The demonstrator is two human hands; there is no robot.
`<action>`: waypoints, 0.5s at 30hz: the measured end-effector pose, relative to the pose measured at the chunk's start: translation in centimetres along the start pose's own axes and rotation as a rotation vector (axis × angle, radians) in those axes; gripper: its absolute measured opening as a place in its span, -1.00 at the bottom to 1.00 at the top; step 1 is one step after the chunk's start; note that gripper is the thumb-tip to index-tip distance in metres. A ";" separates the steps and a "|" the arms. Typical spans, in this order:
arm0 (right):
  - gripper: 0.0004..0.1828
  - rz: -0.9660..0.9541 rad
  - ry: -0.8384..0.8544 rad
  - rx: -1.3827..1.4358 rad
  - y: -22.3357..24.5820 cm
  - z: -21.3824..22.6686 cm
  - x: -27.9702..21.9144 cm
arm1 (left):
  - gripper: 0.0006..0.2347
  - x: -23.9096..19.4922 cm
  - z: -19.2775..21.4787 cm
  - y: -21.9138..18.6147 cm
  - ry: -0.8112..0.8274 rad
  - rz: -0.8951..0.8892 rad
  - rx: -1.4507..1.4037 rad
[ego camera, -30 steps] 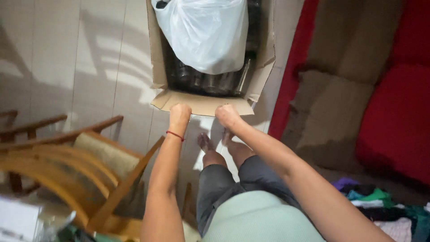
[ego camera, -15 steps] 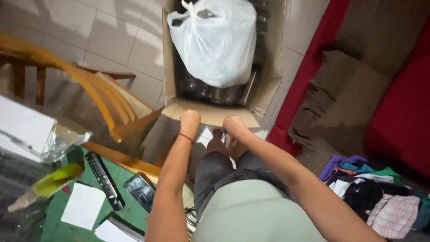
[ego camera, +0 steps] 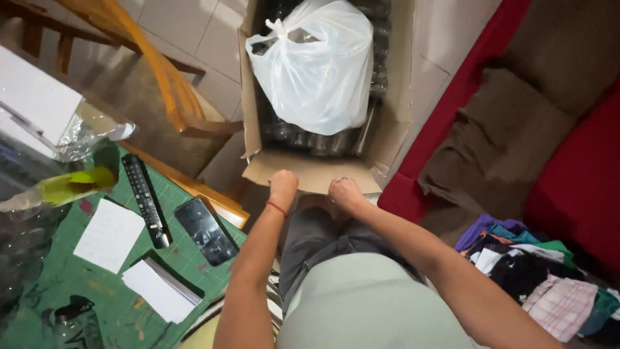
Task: The person applies a printed label to a clear plastic water bottle, smoothing it with their hands to remove air bubbles. They then place the labeled bottle into a cardboard box filled with similar bottles and retrieve another bottle to repeat the process.
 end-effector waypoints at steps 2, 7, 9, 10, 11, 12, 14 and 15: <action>-0.80 0.008 0.003 0.001 -0.3 1.7 -0.1 | -0.86 -0.8 0.9 -0.3 -0.005 0.006 0.001; -0.91 0.128 0.048 -0.135 -1.9 4.7 2.8 | -0.91 0.0 0.8 -0.4 -0.022 0.037 -0.021; -0.44 0.058 0.612 0.062 -4.4 8.5 6.4 | -0.92 1.7 0.1 -0.2 -0.021 0.000 -0.072; -0.44 0.066 0.615 0.057 -5.6 12.7 9.5 | -0.92 2.1 0.5 0.1 -0.022 0.008 -0.079; -0.36 0.032 0.536 0.186 -6.7 17.0 12.8 | -0.92 2.5 0.7 0.5 -0.022 0.030 -0.142; -0.26 0.001 0.463 0.321 -7.4 21.0 15.9 | -0.90 2.4 0.6 0.7 -0.013 0.054 -0.207; -0.44 -0.031 0.151 0.195 -10.7 20.5 22.2 | -0.82 0.6 5.4 2.2 0.058 0.021 -0.283; -0.58 -0.076 -0.170 0.066 -12.6 20.9 25.1 | -0.73 0.0 7.8 2.9 0.122 -0.021 -0.349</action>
Point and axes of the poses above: each hand's wrist, its own x-axis towards the middle knuckle, its own z-axis out of the back of the hand, y = z × x, the point moved 4 cm from there along x, towards the middle knuckle, and after that the axes turned 3 degrees about -y, right-handed, at the moved point
